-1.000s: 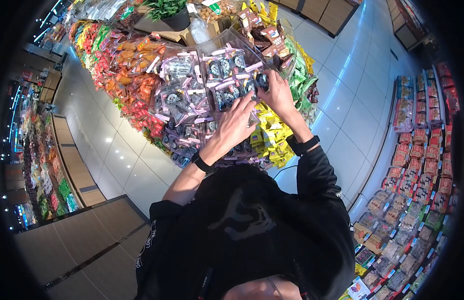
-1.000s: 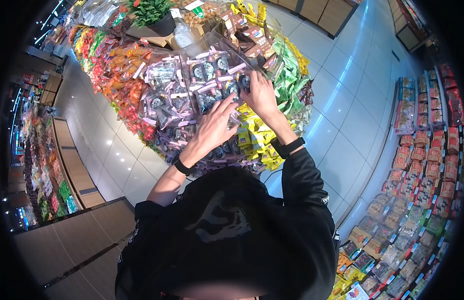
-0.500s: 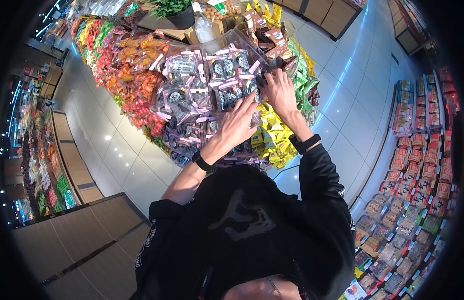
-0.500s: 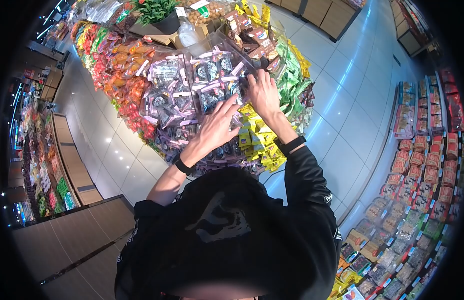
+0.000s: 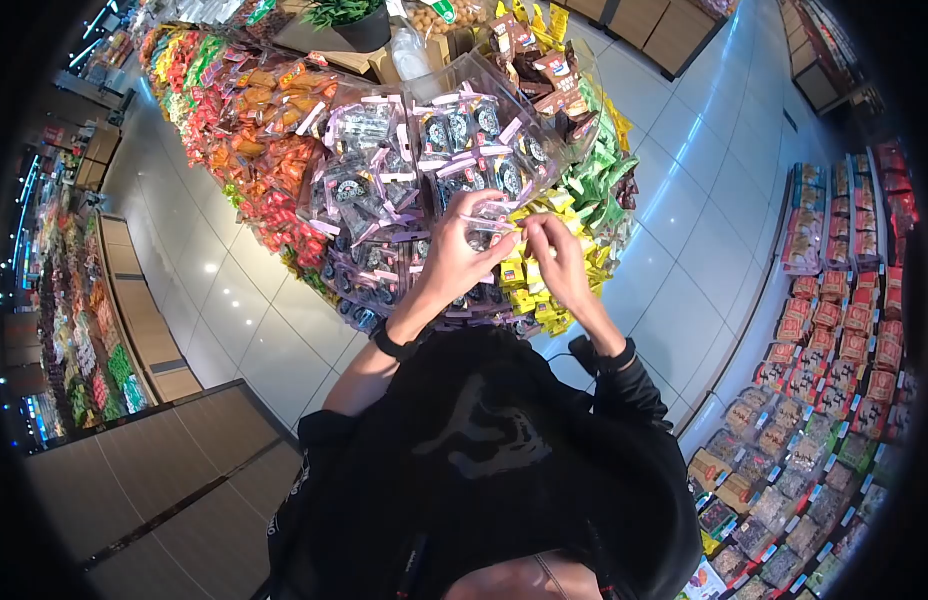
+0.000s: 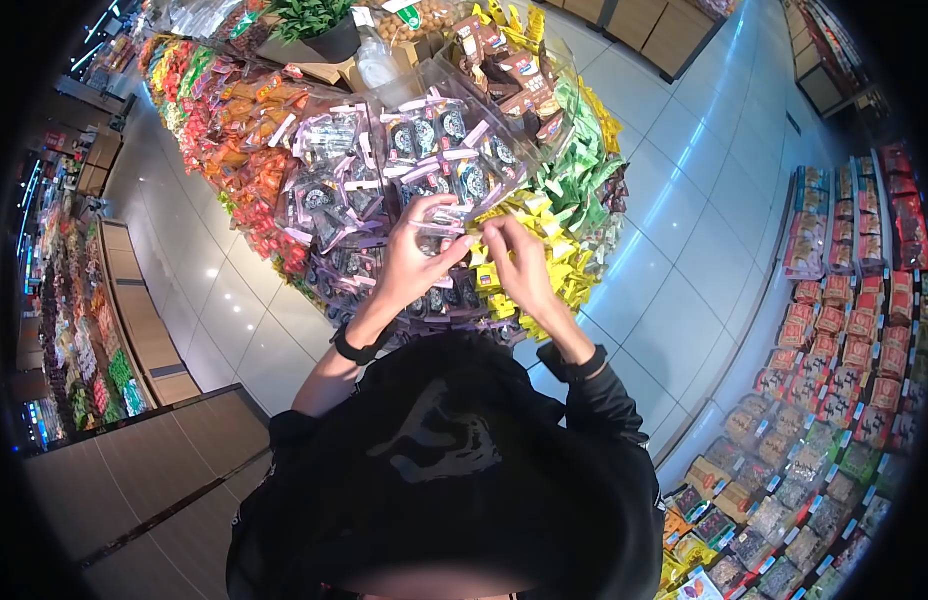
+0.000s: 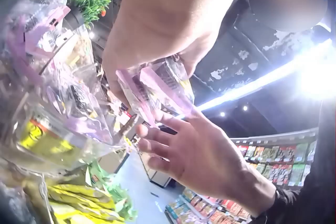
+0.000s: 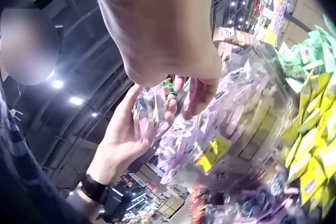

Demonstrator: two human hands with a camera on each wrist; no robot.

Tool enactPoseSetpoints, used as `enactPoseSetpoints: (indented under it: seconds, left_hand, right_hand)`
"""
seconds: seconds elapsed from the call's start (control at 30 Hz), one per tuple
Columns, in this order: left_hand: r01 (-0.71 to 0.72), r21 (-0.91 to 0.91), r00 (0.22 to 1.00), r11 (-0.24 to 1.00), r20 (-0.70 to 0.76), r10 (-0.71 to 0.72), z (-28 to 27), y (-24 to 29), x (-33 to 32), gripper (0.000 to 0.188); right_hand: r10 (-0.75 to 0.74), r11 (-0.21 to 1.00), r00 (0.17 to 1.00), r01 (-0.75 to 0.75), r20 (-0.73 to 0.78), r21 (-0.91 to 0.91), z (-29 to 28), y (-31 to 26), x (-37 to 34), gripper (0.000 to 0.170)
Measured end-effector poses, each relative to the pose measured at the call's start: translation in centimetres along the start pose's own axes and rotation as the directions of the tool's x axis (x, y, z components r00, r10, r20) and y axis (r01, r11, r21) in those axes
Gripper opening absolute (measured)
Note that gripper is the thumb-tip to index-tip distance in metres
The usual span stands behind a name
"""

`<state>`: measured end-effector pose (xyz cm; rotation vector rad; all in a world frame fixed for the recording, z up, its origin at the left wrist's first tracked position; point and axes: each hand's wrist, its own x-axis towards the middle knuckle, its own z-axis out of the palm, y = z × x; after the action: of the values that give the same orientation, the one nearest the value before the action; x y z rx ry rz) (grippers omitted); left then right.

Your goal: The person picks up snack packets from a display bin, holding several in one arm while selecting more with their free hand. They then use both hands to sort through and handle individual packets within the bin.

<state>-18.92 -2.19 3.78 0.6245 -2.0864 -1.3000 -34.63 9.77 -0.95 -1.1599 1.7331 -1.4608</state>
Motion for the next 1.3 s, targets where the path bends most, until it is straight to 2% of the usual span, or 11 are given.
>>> enactPoseSetpoints:
  seconds: [0.03,0.13,0.23,0.37,0.5,0.57,0.6,0.63,0.7,0.87,1.3]
  left_hand:
    - [0.001,0.001,1.0,1.0,0.002,-0.001,0.0,0.4,-0.5,0.048]
    - [0.117,-0.277,0.99,0.954,-0.044,-0.134,0.9,0.1,-2.2,0.057]
    - [0.374,-0.629,0.893,0.682,0.046,-0.447,1.9,2.0,-3.2,0.059]
    - [0.333,-0.704,0.921,0.627,0.1,-0.376,2.2,1.6,-3.3,0.059]
    - [0.298,-0.546,0.951,0.783,0.101,-0.292,2.3,2.4,-2.8,0.054]
    - [0.146,-0.208,0.989,0.967,0.004,-0.148,1.8,1.9,-1.3,0.047]
    - [-0.105,0.205,0.987,0.973,-0.094,0.127,1.4,1.8,0.1,0.044]
    - [-0.152,0.428,0.979,0.891,-0.058,0.195,1.1,2.4,1.2,0.042]
    - [-0.155,0.561,0.985,0.813,0.027,0.169,1.2,1.6,3.2,0.046]
    - [-0.314,0.668,0.944,0.675,0.297,0.145,1.4,-2.4,5.6,0.056]
    - [-0.209,0.635,0.978,0.743,0.143,0.152,1.4,-3.5,4.0,0.041]
  right_hand:
    - [0.045,0.982,0.998,-0.054,0.054,0.181,0.7,-0.8,-1.1,0.021]
    - [-0.036,0.975,0.983,-0.005,0.178,0.224,2.5,-1.6,-3.5,0.041]
    - [-0.047,0.94,0.998,0.032,0.036,0.34,4.4,-1.4,-4.3,0.045]
    - [0.081,0.905,0.994,-0.102,0.067,0.413,3.3,-0.9,-4.1,0.044]
    - [0.088,0.967,0.993,-0.066,-0.078,0.247,1.5,-0.6,-2.6,0.027]
    - [0.086,0.983,0.976,-0.049,-0.2,0.179,-0.3,-1.1,-0.7,0.025]
    - [-0.064,0.998,0.962,0.066,-0.266,-0.005,-1.2,-0.3,0.9,0.031]
    - [-0.264,0.922,0.928,0.164,-0.262,-0.35,-2.6,3.2,2.8,0.033]
    - [-0.04,0.95,0.978,-0.026,-0.205,-0.312,-3.5,-0.6,4.8,0.038]
    - [-0.179,0.839,0.982,0.123,-0.056,-0.53,-3.4,-0.3,8.3,0.041]
    - [-0.412,0.746,0.91,0.315,-0.036,-0.586,-1.5,1.9,10.1,0.028]
